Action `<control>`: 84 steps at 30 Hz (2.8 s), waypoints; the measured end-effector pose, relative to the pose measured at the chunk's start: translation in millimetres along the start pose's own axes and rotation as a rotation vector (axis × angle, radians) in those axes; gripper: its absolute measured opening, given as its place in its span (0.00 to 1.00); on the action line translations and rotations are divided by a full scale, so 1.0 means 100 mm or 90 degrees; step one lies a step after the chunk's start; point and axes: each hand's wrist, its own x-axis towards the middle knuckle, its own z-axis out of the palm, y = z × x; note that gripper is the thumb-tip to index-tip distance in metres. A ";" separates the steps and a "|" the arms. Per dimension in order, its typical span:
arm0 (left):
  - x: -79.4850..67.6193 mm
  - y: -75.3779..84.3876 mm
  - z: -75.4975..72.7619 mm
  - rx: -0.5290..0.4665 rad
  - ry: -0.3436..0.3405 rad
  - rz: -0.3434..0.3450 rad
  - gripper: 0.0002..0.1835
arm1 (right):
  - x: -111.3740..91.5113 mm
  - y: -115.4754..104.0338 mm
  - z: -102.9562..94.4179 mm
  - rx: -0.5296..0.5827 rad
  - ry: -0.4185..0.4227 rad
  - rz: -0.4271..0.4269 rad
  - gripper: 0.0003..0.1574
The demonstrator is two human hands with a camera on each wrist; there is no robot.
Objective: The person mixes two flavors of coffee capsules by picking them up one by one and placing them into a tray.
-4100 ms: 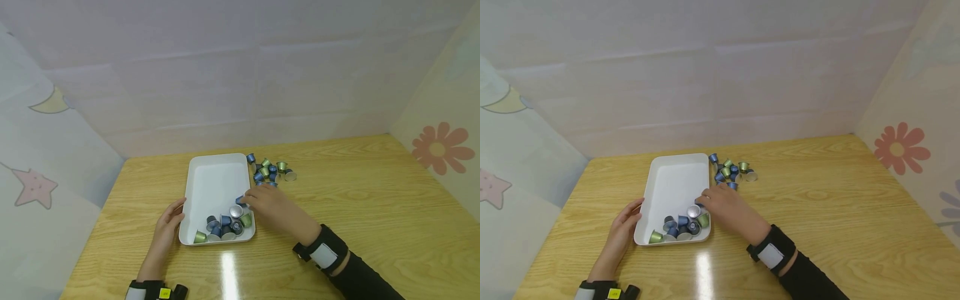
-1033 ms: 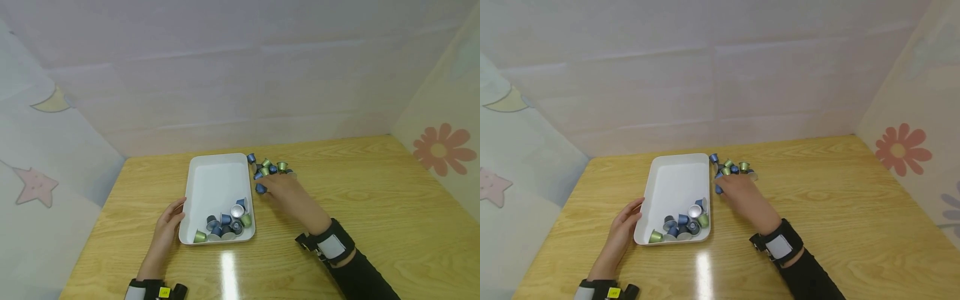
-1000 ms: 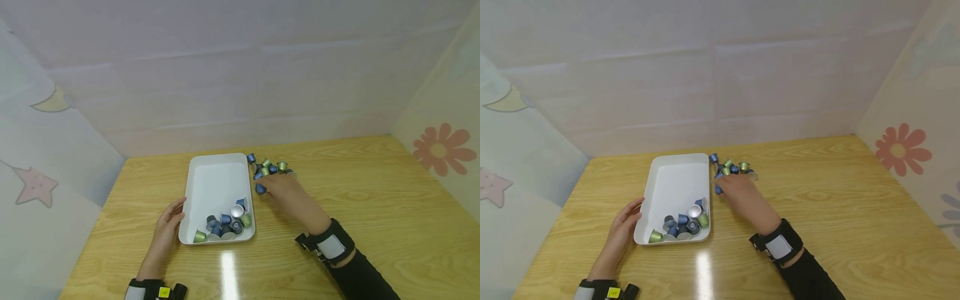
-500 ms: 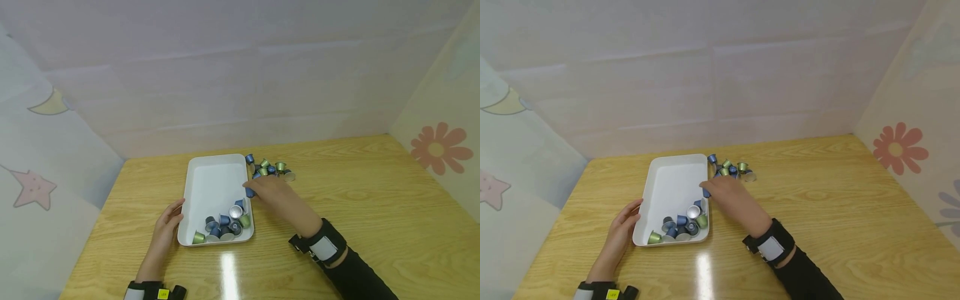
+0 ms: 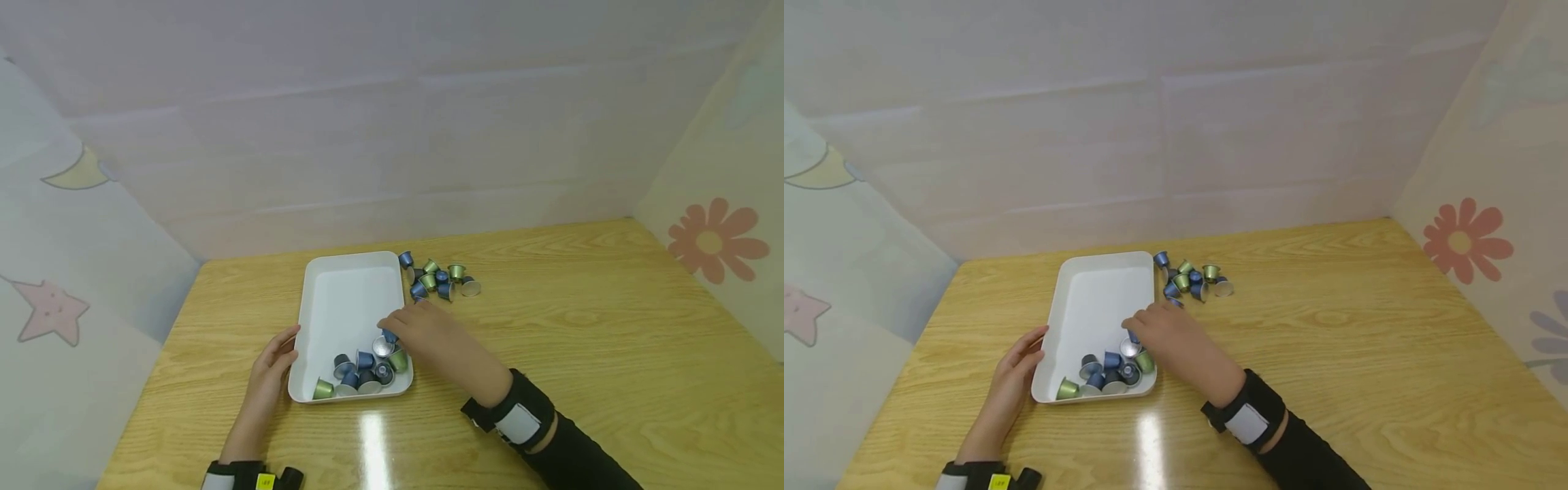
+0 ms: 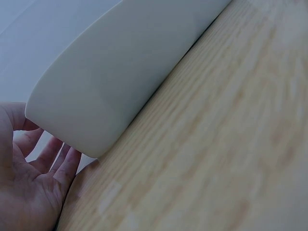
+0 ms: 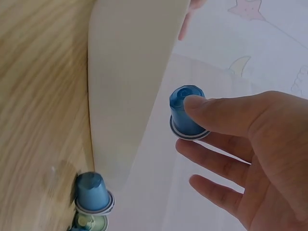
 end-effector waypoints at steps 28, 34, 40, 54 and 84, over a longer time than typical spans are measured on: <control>0.00 0.00 0.00 0.006 -0.005 0.005 0.24 | 0.00 -0.26 0.21 -0.011 -0.021 -0.057 0.20; -0.01 0.00 0.00 0.006 -0.005 -0.004 0.24 | -0.01 -0.27 0.22 -0.001 -0.009 -0.058 0.19; -0.01 0.00 -0.01 0.004 -0.007 -0.005 0.24 | 0.00 -0.27 0.19 0.002 -0.030 -0.049 0.22; 0.00 0.02 -0.01 0.009 -0.005 -0.015 0.24 | 0.03 -0.04 0.08 0.028 0.009 -0.020 0.22; -0.01 0.01 -0.01 0.010 0.004 -0.018 0.24 | -0.01 0.65 0.07 0.122 -0.073 0.236 0.22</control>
